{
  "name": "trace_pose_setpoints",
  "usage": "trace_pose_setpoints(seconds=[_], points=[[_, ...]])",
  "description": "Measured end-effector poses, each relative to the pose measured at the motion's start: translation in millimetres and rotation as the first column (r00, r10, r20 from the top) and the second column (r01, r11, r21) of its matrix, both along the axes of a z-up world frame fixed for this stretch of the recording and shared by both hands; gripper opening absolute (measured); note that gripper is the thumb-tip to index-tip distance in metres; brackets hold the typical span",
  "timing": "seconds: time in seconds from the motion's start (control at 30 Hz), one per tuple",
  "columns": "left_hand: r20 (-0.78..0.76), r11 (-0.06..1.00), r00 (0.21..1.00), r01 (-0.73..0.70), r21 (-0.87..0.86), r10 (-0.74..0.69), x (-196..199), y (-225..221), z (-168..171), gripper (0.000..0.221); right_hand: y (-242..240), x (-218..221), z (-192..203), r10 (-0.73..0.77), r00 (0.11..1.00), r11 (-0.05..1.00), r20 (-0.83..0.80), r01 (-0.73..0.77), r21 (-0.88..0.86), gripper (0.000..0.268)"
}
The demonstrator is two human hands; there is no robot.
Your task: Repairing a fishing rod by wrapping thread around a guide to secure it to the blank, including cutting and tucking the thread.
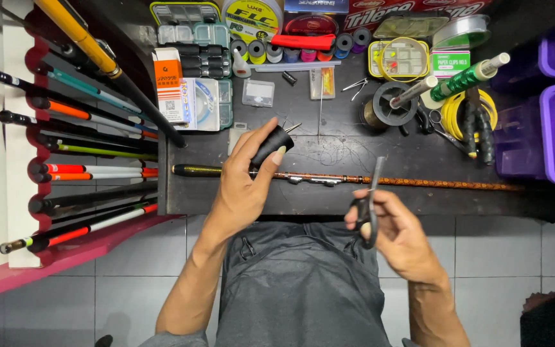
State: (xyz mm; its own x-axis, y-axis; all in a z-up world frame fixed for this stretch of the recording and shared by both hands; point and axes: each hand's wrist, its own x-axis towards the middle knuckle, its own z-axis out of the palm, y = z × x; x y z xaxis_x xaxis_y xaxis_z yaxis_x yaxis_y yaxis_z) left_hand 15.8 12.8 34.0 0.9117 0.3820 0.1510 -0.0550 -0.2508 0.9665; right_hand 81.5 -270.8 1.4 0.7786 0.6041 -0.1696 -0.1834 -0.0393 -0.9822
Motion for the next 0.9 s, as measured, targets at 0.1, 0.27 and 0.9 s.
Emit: trace_pose_setpoints(seconds=[0.1, 0.27, 0.9], points=[[0.008, 0.993, 1.000, -0.015, 0.116, 0.015, -3.8, -2.0, 6.2, 0.042, 29.5, -18.6, 5.4, 0.158, 0.978, 0.978, -0.135, -0.136, 0.160, 0.059], [-0.026, 0.960, 1.000, 0.010, 0.278, -0.002, -8.9, -1.0, 6.1, 0.042, 57.1, -38.4, 14.2, 0.474, 0.846, 0.869, -0.245, -0.405, 0.283, 0.054], [-0.037, 0.995, 0.995, -0.089, -0.041, 0.087, -16.6, -7.6, 5.0, 0.047, 94.7, -55.3, 9.8, 0.399, 0.663, 0.873, -0.634, -0.062, 0.484, 0.053]])
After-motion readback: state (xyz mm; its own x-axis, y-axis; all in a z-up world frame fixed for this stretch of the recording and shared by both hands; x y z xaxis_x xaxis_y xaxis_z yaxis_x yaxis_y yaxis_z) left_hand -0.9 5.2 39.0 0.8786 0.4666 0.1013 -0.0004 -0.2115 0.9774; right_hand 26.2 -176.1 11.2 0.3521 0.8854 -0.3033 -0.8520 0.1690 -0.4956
